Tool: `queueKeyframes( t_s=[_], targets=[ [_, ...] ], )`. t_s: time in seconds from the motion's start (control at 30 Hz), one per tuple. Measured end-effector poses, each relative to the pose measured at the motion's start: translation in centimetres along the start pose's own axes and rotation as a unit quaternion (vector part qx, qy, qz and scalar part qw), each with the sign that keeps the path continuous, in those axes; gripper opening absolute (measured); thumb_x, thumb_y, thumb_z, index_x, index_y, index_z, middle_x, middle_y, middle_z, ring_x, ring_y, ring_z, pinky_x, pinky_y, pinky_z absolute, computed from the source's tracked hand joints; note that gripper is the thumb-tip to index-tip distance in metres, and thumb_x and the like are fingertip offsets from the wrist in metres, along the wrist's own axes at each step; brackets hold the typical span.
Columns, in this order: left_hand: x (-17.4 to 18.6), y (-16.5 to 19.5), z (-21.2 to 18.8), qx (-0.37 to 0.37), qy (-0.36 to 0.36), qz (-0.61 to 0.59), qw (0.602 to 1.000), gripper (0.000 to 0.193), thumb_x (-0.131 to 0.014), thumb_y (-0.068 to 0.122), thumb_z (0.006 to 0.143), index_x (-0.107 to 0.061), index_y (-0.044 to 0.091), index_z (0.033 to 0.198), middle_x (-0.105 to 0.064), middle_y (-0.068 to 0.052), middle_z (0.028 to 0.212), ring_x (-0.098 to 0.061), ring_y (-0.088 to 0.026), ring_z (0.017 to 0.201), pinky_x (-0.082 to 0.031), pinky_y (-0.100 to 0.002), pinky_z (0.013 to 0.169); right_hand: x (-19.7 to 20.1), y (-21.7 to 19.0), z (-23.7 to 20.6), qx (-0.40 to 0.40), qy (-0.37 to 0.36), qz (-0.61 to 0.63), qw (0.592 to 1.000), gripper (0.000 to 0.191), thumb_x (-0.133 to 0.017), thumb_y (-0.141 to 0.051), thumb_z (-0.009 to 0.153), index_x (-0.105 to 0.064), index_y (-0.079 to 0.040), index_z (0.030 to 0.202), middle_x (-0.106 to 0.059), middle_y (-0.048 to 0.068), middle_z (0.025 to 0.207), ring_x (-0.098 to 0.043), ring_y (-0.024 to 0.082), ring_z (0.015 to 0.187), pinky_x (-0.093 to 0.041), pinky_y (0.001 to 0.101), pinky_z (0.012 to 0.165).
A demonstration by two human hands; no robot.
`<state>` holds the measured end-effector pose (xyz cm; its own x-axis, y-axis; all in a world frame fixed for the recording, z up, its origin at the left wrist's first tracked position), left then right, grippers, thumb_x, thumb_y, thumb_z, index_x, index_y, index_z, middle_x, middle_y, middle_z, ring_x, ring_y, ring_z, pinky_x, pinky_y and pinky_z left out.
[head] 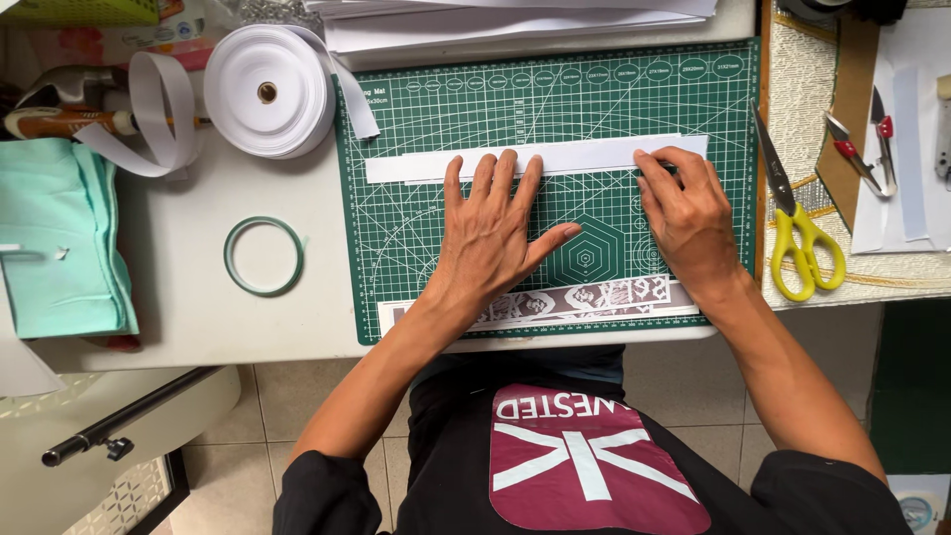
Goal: The person aligns printed paper strips on a green cutting mat, then uses a small red-handled tool to puncture holes in a green circular plastic piece. The person also handles a roll of white paper and a metal ruler, placing items on the mat while working.
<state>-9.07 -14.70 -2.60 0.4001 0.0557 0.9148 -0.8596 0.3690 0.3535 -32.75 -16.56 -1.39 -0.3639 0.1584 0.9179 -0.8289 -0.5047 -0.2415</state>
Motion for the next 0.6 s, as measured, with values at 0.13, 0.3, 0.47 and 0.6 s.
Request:
queueKeyframes(
  t_s=[0.13, 0.3, 0.47, 0.6],
  targets=[
    [1.5, -0.2, -1.4, 0.002, 0.044, -0.018, 0.999, 0.081, -0.041, 0.071, 0.102, -0.059, 0.002, 0.14, -0.06, -0.021, 0.13, -0.055, -0.033, 0.124, -0.027, -0.06, 0.117, 0.0, 0.0, -0.1, -0.007, 0.0, -0.003, 1.0, 0.031, -0.074, -0.001, 0.1, -0.071, -0.002, 0.131, -0.062, 0.011, 0.122, -0.065, 0.026, 0.101, -0.058, 0.0346, 0.086],
    [3.4, -2.3, -5.1, 0.012, 0.083, -0.107, 0.991, 0.064, -0.038, 0.058, 0.109, -0.064, 0.005, 0.135, -0.068, -0.012, 0.113, -0.059, -0.028, 0.116, -0.037, -0.05, 0.109, -0.1, -0.3, -0.3, -0.003, -0.001, -0.013, 1.0, 0.031, -0.075, -0.001, 0.102, -0.07, -0.002, 0.133, -0.062, 0.012, 0.123, -0.065, 0.028, 0.105, -0.057, 0.0366, 0.092],
    [3.9, -6.8, -9.4, 0.065, 0.211, -0.06, 0.973, 0.054, -0.035, 0.045, 0.109, -0.075, 0.01, 0.119, -0.063, -0.002, 0.076, -0.06, -0.02, 0.084, -0.041, -0.043, 0.093, -0.4, -0.1, -0.6, -0.004, -0.009, -0.015, 1.0, 0.025, -0.074, 0.0, 0.107, -0.07, 0.0, 0.131, -0.061, 0.012, 0.122, -0.065, 0.024, 0.101, -0.057, 0.0357, 0.094],
    [4.9, -11.3, -13.7, 0.166, 0.352, 0.011, 0.921, 0.034, -0.043, 0.024, 0.114, -0.075, 0.015, 0.104, -0.065, 0.001, 0.075, -0.059, -0.018, 0.079, -0.043, -0.04, 0.091, -0.8, 0.3, -1.0, -0.008, -0.002, -0.006, 1.0, 0.026, -0.074, 0.0, 0.108, -0.069, -0.001, 0.134, -0.06, 0.013, 0.125, -0.065, 0.024, 0.1, -0.057, 0.0333, 0.089]
  ],
)
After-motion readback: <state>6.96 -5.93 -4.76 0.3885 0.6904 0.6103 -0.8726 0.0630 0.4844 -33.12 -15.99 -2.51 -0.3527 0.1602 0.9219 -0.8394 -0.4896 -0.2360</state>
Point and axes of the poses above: each hand's wrist, its own z-axis towards the middle knuckle, its own x-axis out of the back of the hand, y = z × x, the point moved 2 cm from there along z, towards the middle knuckle
